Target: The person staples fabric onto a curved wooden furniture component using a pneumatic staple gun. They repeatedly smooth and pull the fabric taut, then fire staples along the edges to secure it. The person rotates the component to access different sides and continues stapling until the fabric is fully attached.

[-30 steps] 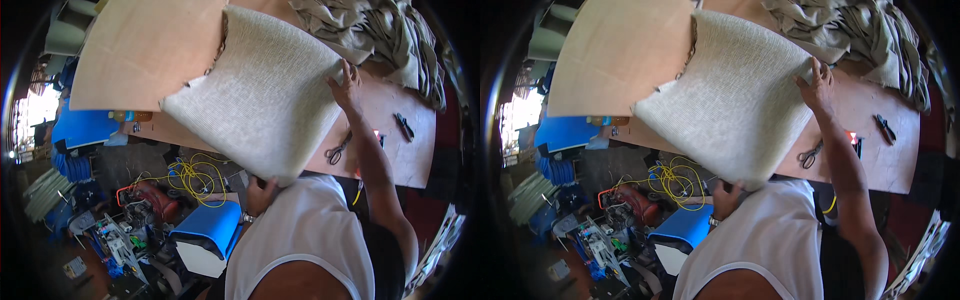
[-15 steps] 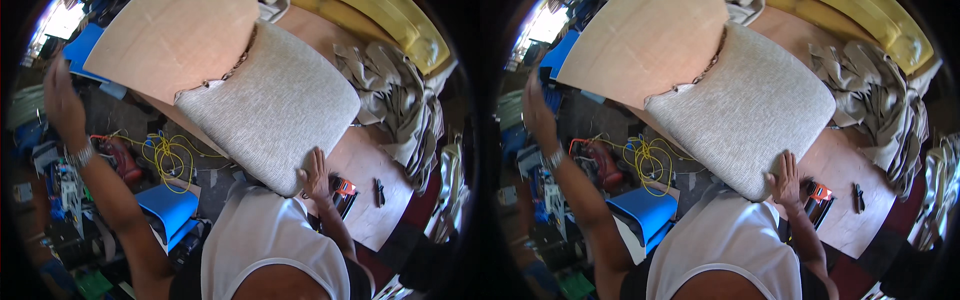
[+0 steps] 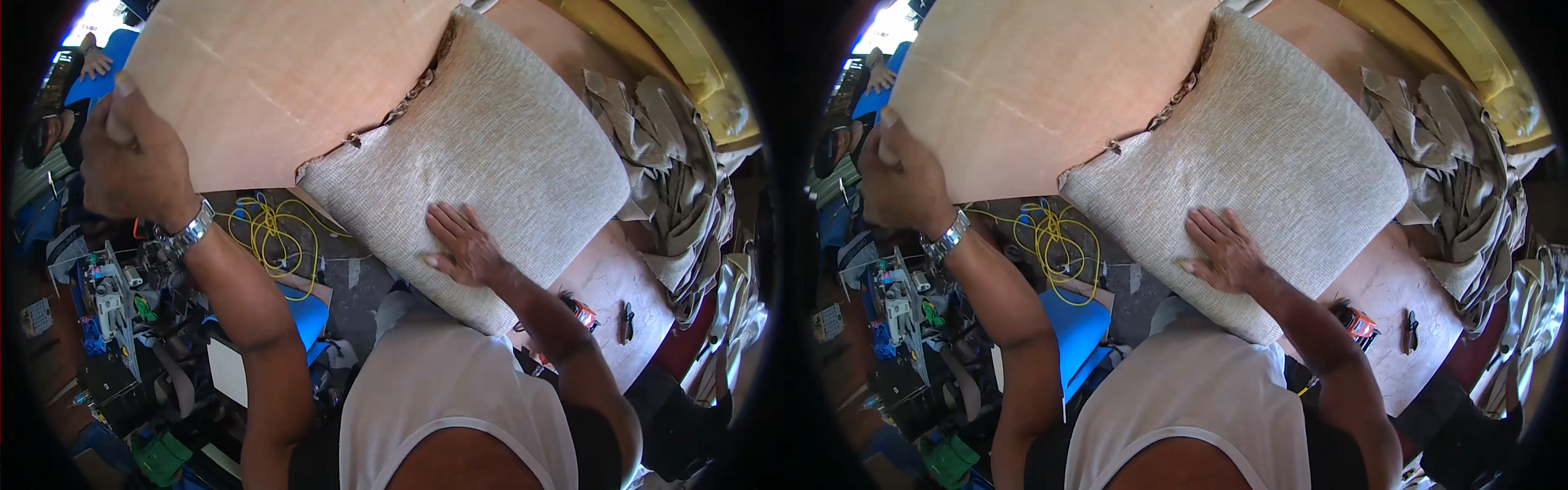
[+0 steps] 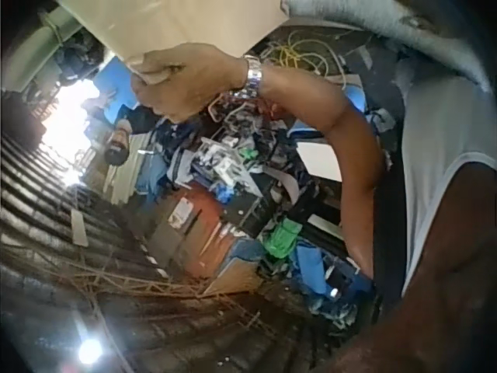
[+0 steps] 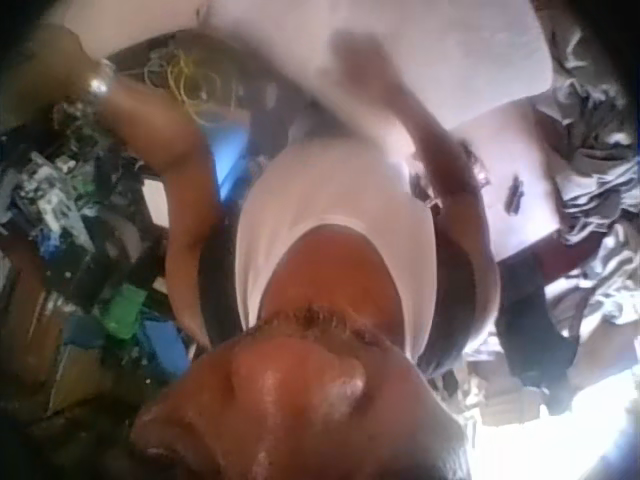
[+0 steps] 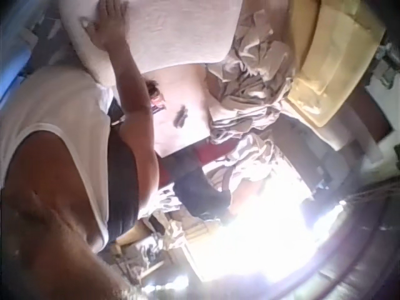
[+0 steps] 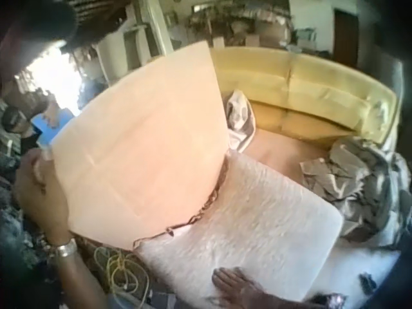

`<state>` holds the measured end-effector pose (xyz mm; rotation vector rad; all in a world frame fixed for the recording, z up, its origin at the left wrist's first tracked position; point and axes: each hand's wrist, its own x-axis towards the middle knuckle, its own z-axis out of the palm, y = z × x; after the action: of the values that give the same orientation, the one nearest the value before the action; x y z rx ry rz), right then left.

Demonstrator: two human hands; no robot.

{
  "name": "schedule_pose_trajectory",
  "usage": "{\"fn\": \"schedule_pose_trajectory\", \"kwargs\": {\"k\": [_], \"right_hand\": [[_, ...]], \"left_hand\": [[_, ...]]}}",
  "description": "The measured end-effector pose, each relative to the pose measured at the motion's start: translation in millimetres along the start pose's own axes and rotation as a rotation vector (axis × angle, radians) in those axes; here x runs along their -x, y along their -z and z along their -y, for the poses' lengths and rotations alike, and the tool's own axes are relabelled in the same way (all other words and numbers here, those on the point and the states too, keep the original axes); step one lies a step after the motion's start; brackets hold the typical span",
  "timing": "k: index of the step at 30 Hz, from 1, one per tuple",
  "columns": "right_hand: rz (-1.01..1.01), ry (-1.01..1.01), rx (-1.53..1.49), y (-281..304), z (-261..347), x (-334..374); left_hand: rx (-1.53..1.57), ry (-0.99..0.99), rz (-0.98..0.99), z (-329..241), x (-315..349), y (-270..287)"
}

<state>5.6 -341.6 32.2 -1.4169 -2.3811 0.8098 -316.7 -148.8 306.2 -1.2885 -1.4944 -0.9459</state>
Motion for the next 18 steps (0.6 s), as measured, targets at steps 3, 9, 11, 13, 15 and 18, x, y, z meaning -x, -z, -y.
{"fn": "schedule_pose_trajectory", "kwargs": {"k": [3, 9, 11, 13, 15, 18], "right_hand": [[0.005, 0.071, 0.01, 0.7, -6.4, -61.3], [0.086, 0.009, 0.004, -5.4, -2.5, -152.9], [0.128, -0.052, -0.025, 0.8, 8.1, -169.0], [0.162, -0.088, -0.039, 3.4, 14.6, -180.7], [0.159, -0.11, -0.038, 2.0, 13.1, -196.3], [0.085, -0.088, -0.09, -2.7, 6.7, -194.0]], "left_hand": [[0.156, -0.054, -0.083, -1.0, 3.1, -5.0], [0.345, -0.1, -0.209, 18.1, 7.1, -25.8], [0.345, -0.145, -0.209, 21.0, 4.3, -27.3], [0.252, -0.184, -0.179, 22.5, 2.4, -24.1], [0.085, -0.217, -0.14, 19.6, -1.6, -25.0], [0.053, -0.263, -0.027, 16.3, -2.4, -16.0]]}}
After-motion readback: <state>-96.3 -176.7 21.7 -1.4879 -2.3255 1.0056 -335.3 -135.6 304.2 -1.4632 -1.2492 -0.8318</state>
